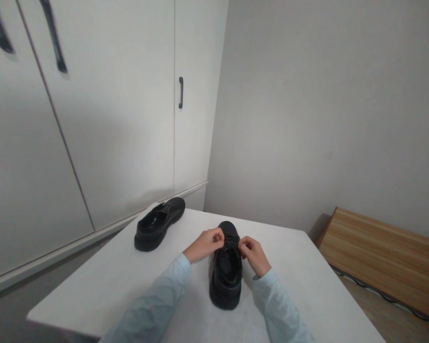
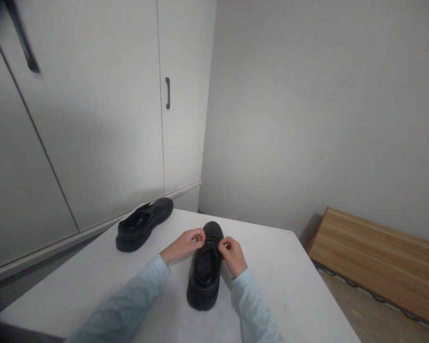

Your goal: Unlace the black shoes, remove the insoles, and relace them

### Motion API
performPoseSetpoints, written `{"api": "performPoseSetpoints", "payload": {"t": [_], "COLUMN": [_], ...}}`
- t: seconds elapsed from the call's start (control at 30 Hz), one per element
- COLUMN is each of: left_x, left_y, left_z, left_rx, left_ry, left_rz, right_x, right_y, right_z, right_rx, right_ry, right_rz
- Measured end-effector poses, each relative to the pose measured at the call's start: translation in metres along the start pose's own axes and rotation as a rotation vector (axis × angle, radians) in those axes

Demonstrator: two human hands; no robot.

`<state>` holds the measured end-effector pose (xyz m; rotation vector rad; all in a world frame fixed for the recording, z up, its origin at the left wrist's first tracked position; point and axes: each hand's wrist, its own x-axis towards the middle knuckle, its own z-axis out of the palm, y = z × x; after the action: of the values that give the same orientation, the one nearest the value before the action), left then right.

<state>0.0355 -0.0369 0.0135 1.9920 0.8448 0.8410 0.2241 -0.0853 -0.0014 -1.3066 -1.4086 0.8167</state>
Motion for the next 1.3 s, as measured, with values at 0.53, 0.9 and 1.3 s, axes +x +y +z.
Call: {"api": "performPoseSetpoints", "payload": {"t": [0.53, 0.9, 1.3], "left_x": [0.001, 0.003, 0.006], "left_y": [0.002, -0.008, -0.014], "left_z": [0.000, -0.005, -0.011], "left_rx": [0.055, 0.010, 0.009], "left_ry": [-0.030, -0.102, -0.163], "left_rz": [0.064, 0.065, 0.074], "right_x": [-0.002, 0.001, 0.005], "right_y": [-0.001, -0.005, 0.007], "right_z": [-0.001, -0.009, -0.016], "right_rx": [-0.115, 0.088, 0.218], "right_ry": [-0.056, -0.167, -0.211], "right_rz": [-0.205, -0.023, 0.084]}}
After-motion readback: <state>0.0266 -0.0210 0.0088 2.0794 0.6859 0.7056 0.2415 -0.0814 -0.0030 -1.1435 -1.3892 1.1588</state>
